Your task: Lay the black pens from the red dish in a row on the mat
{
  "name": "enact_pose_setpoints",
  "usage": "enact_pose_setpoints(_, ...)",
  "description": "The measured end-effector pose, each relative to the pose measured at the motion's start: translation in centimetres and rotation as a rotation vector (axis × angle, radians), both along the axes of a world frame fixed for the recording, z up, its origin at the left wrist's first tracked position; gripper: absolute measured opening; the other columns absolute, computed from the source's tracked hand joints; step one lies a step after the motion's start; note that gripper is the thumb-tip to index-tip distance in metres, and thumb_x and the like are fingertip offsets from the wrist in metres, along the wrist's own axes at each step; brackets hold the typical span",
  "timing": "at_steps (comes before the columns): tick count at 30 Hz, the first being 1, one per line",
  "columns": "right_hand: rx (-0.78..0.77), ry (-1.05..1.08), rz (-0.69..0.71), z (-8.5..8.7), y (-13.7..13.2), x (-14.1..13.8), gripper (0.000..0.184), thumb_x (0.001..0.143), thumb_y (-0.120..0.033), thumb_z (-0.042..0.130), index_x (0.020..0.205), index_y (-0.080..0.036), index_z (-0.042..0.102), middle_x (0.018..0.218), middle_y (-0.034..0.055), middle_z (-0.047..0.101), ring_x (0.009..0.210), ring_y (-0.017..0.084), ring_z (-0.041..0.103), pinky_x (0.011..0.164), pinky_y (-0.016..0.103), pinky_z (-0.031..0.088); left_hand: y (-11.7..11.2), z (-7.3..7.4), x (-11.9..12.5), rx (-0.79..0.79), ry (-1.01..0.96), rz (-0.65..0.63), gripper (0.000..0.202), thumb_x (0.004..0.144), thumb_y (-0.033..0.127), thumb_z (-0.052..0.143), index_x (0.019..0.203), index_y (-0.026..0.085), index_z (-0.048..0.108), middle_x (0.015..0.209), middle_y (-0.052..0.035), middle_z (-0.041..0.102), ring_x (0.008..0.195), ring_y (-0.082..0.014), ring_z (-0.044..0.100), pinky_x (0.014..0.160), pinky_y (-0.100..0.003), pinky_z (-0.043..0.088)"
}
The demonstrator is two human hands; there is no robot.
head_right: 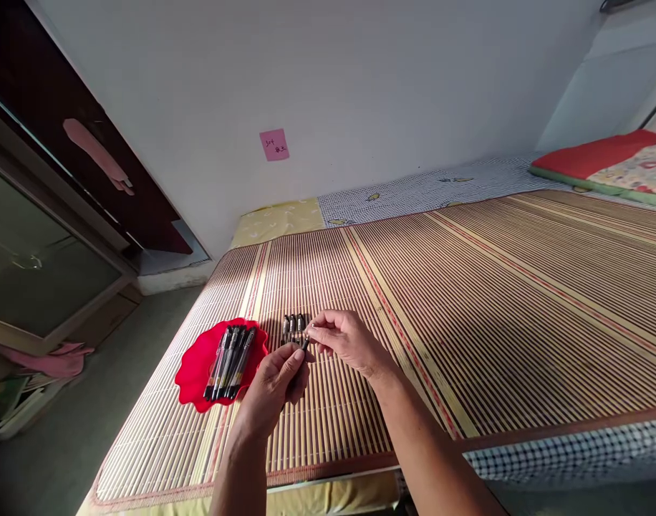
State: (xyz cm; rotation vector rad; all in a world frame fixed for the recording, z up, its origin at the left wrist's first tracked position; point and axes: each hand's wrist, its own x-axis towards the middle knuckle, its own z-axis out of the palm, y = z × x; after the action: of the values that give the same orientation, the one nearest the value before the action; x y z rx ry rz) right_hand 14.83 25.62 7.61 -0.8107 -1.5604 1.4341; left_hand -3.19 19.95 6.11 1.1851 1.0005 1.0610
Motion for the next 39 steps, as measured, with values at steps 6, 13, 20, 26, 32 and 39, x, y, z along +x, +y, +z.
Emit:
enact_pose_setpoints(6, 0.173, -0.119, -0.114, 0.7, -0.3, 0.3, 0.032, 0.097, -0.045, 0.063, 0.077, -0.02, 0.057, 0.066, -0.0048, 0.049, 0.056, 0.01, 0.044, 0.052, 0.024, 0.038, -0.2, 0.5, 0.1, -0.014, 0.068, -0.043, 0.044, 0.095, 0.059, 0.061, 0.09, 0.015, 0.063, 0.057, 0.0065, 0.05, 0.044, -0.0057, 0.034, 0.045, -0.021, 0.023)
enact_pose_setpoints(13, 0.159, 0.041, -0.527, -0.1, 1.4, 6.0, 0.028, 0.094, -0.046, 0.069, 0.086, -0.02, 0.064, 0.065, -0.0035, 0.054, 0.057, 0.011, 0.049, 0.05, 0.023, 0.041, 0.0, -0.3, -4.1, -0.071, 0.336, -0.048, 0.04, 0.084, 0.053, 0.076, 0.079, 0.017, 0.059, 0.063, 0.006, 0.049, 0.054, -0.0079, 0.039, 0.05, -0.022, 0.028)
enact_pose_setpoints(20, 0.163, 0.002, -0.386, 0.1, 1.0, 4.3, 0.033, 0.092, -0.05, 0.07, 0.084, -0.019, 0.065, 0.065, -0.0036, 0.053, 0.055, 0.011, 0.049, 0.048, 0.023, 0.04, 0.3, 0.6, -3.0, -0.005, 0.075, 0.184, 0.049, 0.081, 0.058, 0.08, 0.097, 0.014, 0.069, 0.079, -0.0041, 0.072, 0.049, -0.0043, 0.035, 0.047, -0.021, 0.024)
enact_pose_setpoints(26, 0.124, -0.018, -0.287, 0.7, 0.2, 0.9, 0.032, 0.09, -0.048, 0.073, 0.08, -0.019, 0.064, 0.061, -0.0048, 0.051, 0.055, 0.011, 0.046, 0.05, 0.024, 0.038, 0.1, 0.9, -1.2, -0.053, -0.037, 0.094, 0.045, 0.073, 0.053, 0.088, 0.079, 0.013, 0.067, 0.061, -0.0006, 0.065, 0.046, -0.0032, 0.031, 0.046, -0.02, 0.02)
enact_pose_setpoints(32, -0.1, 0.28, -0.174, 0.5, 0.4, 1.6, 0.025, 0.088, -0.045, 0.078, 0.092, -0.02, 0.076, 0.086, 0.0029, 0.068, 0.07, 0.011, 0.056, 0.06, 0.023, 0.045, 0.1, 0.3, -1.9, -0.046, -0.06, 0.099, 0.04, 0.077, 0.049, 0.087, 0.081, 0.014, 0.068, 0.061, 0.0011, 0.063, 0.047, -0.0029, 0.03, 0.047, -0.02, 0.019)
enact_pose_setpoints(39, -0.149, 0.326, -0.105, 0.8, 0.2, 1.3, 0.023, 0.085, -0.044, 0.083, 0.092, -0.022, 0.082, 0.073, -0.0003, 0.06, 0.065, 0.01, 0.05, 0.059, 0.024, 0.041, 0.3, 0.1, -1.1, -0.028, -0.082, 0.081, 0.037, 0.079, 0.047, 0.086, 0.082, 0.015, 0.067, 0.061, 0.0007, 0.064, 0.047, -0.0033, 0.032, 0.047, -0.02, 0.02)
